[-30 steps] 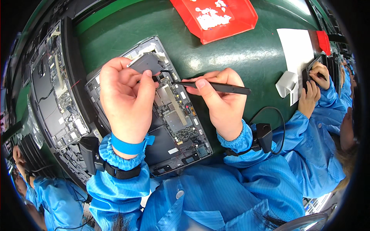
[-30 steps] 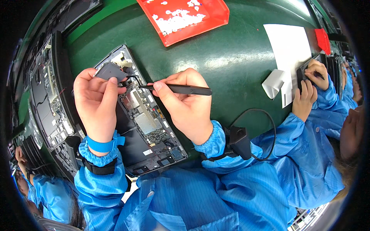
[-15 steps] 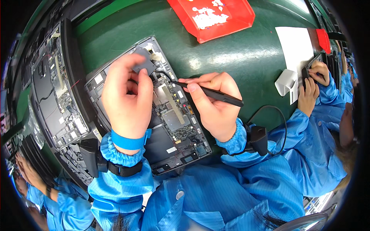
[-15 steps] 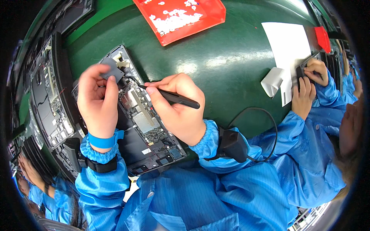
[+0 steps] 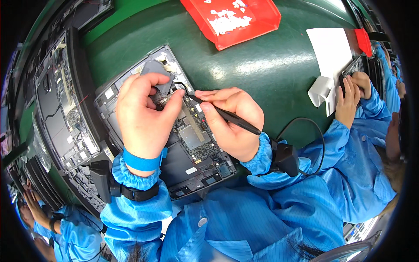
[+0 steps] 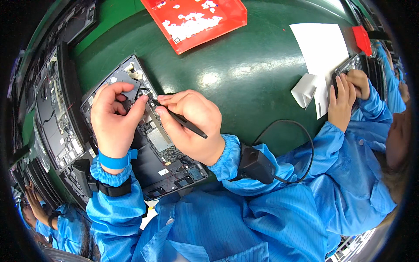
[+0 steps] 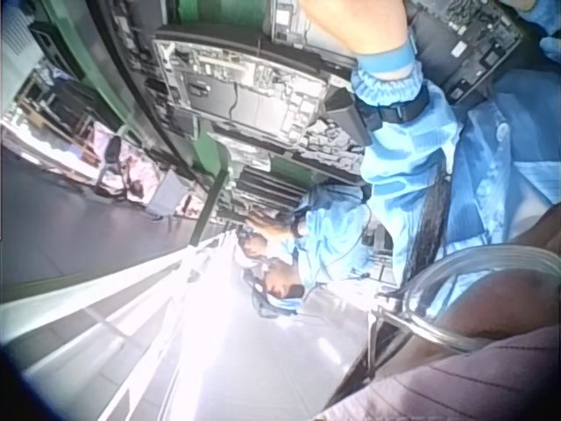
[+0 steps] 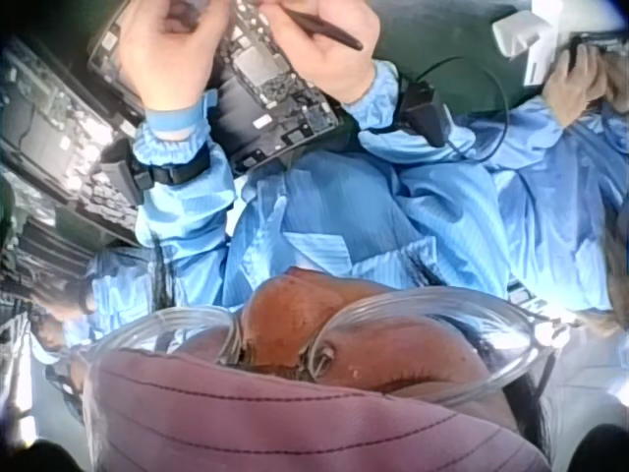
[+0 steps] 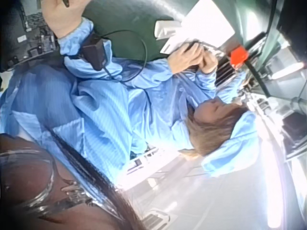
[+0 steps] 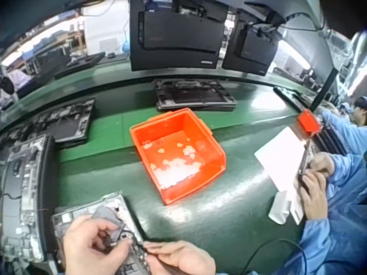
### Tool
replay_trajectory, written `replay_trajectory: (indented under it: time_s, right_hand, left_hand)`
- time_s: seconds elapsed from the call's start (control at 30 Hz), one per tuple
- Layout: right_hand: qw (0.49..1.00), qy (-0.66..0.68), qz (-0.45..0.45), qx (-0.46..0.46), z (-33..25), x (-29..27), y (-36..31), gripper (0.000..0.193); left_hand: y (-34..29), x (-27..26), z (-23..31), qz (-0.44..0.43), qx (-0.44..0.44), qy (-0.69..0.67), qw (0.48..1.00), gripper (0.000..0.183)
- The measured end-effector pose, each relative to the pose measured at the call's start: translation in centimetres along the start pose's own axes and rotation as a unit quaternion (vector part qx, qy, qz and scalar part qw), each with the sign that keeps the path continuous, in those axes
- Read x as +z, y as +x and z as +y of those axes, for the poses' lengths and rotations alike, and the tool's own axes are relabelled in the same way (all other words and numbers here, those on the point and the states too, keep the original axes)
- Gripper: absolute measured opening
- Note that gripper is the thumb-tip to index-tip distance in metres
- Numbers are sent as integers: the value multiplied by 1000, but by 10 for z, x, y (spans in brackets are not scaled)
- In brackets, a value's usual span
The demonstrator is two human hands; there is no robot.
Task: The person connects internal cables and electronic components to a circuit board inside a laptop chassis, using tweezers to manipulate the small parts.
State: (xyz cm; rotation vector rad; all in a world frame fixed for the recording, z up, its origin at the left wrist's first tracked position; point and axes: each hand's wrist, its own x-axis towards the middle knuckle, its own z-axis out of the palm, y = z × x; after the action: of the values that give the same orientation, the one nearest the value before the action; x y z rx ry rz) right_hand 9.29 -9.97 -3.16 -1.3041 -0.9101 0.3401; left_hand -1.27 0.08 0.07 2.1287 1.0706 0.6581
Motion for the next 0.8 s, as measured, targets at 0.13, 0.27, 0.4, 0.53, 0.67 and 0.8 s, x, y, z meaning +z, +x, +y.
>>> replay_trajectory:
  time_s: [0.13,0.27,0.4,0.53,0.67,0.8]
  right_hand:
    - [1000,1,-6,-11,3,-1,1,16]
    - [1000,9,-10,-25,3,-2,2,15]
    - [1000,18,-8,-7,-1,-2,4,15]
    - [990,48,-11,131,-13,-21,-3,10]
    - [939,-261,-202,93,-33,-51,-24,17]
    - [903,-223,-298,215,-51,-47,-54,27]
  left_hand:
    - [3,3,-1,2,17,10,1000,28]
    - [2,5,3,8,26,29,999,30]
    - [2,0,2,40,60,52,996,37]
    - [-16,-22,18,69,39,118,990,51]
    - [-89,-53,39,14,28,148,989,60]
    - [-175,-50,10,-57,-93,-7,994,66]
